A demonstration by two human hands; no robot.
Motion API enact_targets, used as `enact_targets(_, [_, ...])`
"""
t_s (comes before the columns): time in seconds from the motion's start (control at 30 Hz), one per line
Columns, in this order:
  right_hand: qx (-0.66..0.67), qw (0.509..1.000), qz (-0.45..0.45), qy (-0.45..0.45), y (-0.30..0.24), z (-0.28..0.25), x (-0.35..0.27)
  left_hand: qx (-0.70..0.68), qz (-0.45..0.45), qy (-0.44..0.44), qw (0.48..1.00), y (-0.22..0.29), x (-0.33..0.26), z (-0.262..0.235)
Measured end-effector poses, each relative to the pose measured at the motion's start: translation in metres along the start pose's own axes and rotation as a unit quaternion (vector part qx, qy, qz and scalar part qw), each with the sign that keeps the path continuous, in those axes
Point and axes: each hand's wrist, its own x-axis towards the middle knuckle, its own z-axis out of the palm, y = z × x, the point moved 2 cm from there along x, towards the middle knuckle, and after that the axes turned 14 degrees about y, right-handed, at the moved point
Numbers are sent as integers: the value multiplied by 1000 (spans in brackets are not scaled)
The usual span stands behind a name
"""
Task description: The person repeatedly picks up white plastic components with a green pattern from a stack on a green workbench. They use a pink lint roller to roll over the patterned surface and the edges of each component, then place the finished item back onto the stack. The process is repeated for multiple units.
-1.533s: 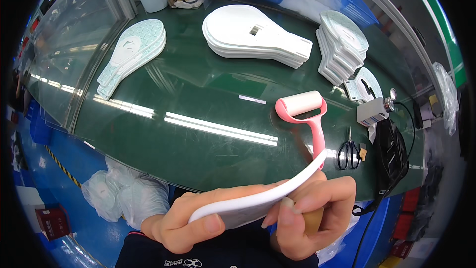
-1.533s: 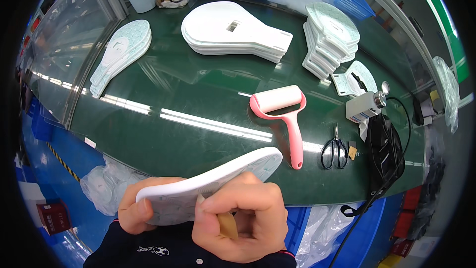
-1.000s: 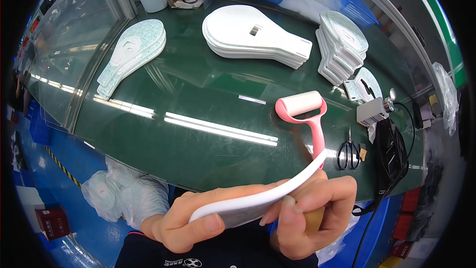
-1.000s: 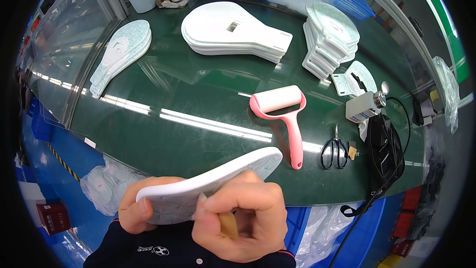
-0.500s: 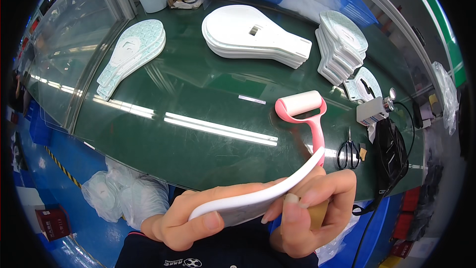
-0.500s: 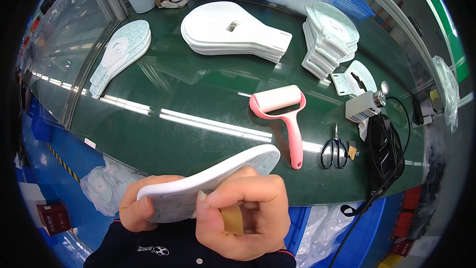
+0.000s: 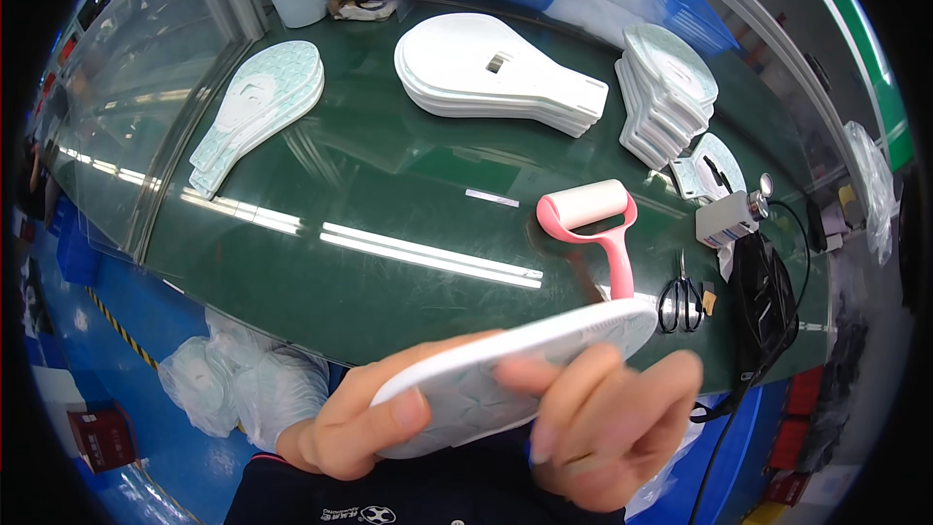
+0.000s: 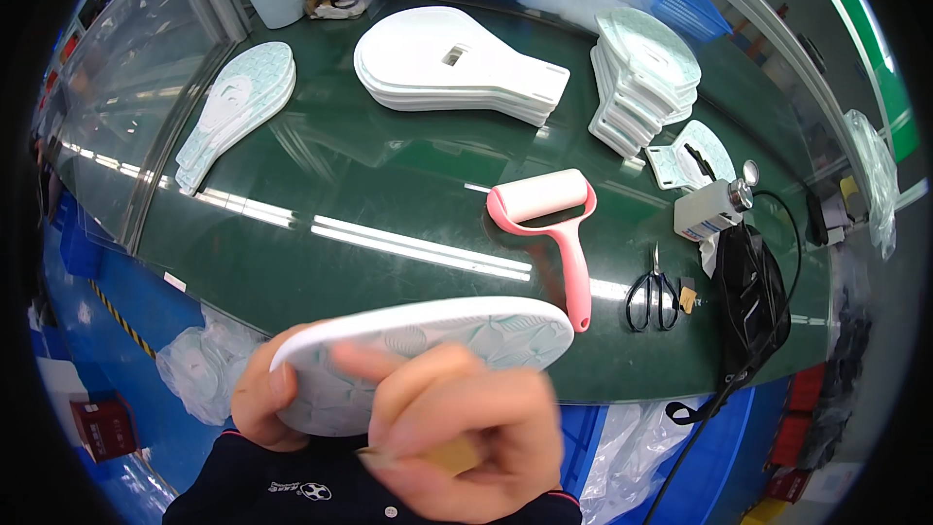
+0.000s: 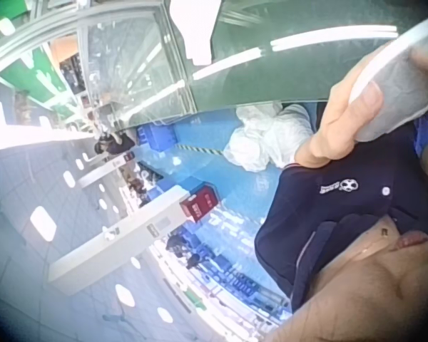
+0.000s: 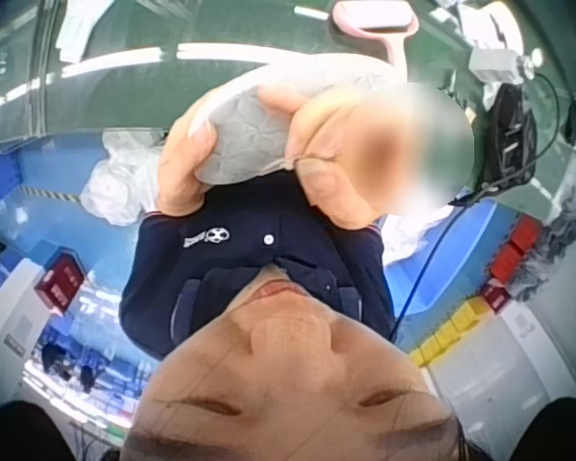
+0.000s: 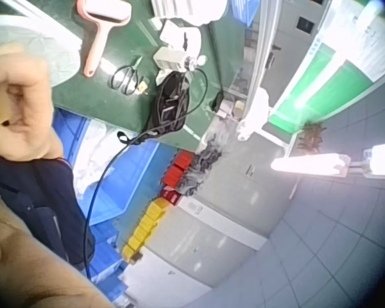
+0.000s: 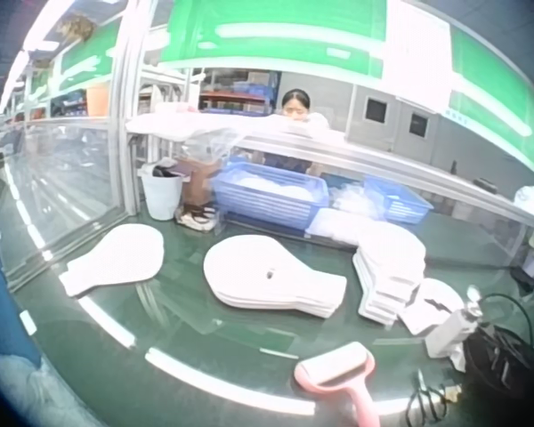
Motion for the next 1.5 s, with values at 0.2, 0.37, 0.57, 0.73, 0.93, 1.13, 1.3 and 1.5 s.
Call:
enact_targets(0.2, [-216,923,-184,258,-6,-69,42,-91,-17,46,995,-5,0,-11])
enact_targets(0.37, [-669,672,-126,291,-3,-162,63,-136,-36,56,989,-8,-3,-18])
enact_targets(0.57, [-450,858,-107,224,11,-126,43,-119,-67,28,990,-1,0,-15])
enact_targets(0.73, [-644,743,49,175,26,-158,52,-107,-57,-4,993,3,-5,-13])
enact_targets(0.93, [-547,821,44,158,34,-146,46,-107,-35,-14,994,7,-7,-14])
enact_targets(1.13, [-456,782,-307,294,-29,-88,42,-98,-24,-22,995,15,-7,-12])
enact_targets(1.3, [-475,725,-413,-279,-52,-35,48,-39,-25,-50,998,21,0,-10])
enact_targets(1.5, [-671,647,-332,-144,-61,-43,39,-59,-6,55,997,18,3,-16])
